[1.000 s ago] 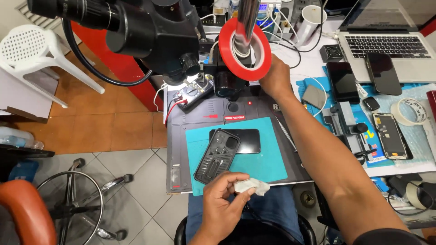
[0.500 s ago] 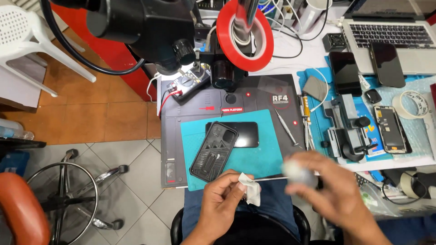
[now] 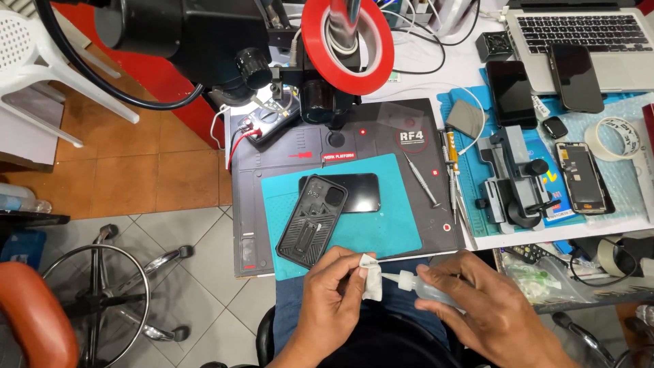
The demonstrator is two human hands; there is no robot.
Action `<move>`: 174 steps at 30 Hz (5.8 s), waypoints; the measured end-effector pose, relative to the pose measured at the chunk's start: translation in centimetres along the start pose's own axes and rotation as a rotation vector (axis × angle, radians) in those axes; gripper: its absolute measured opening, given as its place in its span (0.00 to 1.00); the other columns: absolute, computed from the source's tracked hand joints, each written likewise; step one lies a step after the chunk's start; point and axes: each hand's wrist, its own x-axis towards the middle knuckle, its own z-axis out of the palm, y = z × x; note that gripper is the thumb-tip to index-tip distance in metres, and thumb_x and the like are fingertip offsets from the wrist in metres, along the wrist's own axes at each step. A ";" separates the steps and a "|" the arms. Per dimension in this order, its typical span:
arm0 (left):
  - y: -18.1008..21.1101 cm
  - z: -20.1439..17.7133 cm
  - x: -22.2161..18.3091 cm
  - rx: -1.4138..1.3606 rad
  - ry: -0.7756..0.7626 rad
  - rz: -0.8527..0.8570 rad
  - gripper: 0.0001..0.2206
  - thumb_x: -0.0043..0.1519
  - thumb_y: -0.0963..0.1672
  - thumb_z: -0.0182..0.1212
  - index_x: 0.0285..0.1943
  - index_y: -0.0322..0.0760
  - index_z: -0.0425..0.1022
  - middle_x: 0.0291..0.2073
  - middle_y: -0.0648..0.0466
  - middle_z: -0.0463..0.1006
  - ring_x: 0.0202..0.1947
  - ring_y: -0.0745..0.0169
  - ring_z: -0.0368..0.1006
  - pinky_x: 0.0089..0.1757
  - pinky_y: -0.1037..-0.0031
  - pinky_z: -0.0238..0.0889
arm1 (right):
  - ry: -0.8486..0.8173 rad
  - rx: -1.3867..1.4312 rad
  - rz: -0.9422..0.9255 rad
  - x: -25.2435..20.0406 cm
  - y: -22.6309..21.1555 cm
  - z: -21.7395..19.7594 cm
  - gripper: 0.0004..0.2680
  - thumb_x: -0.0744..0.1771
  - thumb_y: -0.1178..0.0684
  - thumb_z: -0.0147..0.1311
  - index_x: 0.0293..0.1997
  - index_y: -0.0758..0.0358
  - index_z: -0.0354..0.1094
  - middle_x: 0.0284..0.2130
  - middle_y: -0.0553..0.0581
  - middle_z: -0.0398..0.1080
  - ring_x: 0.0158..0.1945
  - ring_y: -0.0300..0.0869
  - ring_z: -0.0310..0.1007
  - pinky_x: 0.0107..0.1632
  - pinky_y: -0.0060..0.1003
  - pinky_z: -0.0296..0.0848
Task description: Cleaning the internal frame of a mobile phone with a cloth and solvent to prepare it for repair or reassembly.
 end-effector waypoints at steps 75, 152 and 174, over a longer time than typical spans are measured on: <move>-2.5 0.9 -0.9 -0.812 -0.098 -0.183 0.19 0.70 0.44 0.51 0.61 0.17 0.74 0.45 0.46 0.67 0.28 0.60 0.58 0.28 0.73 0.56 | 0.344 0.956 0.273 3.8 10.7 2.1 0.19 0.64 0.47 0.63 0.57 0.65 0.68 0.50 0.62 0.74 0.51 0.44 0.75 0.54 0.36 0.75; 0.1 -0.4 -0.8 -0.513 -0.169 -0.072 0.31 0.66 0.49 0.61 0.68 0.36 0.43 0.54 0.51 0.64 0.55 0.66 0.62 0.56 0.69 0.61 | 0.275 0.048 -0.287 9.5 -3.6 4.4 0.07 0.68 0.67 0.54 0.49 0.71 0.71 0.37 0.63 0.71 0.34 0.48 0.68 0.38 0.37 0.72; -2.3 1.0 -0.2 -0.729 -0.165 0.118 0.39 0.72 0.62 0.30 0.81 0.38 0.24 0.81 0.44 0.34 0.81 0.54 0.31 0.75 0.58 0.28 | 0.307 -0.061 -0.303 10.7 -2.6 5.2 0.05 0.69 0.61 0.55 0.45 0.58 0.75 0.37 0.52 0.69 0.41 0.49 0.64 0.47 0.45 0.52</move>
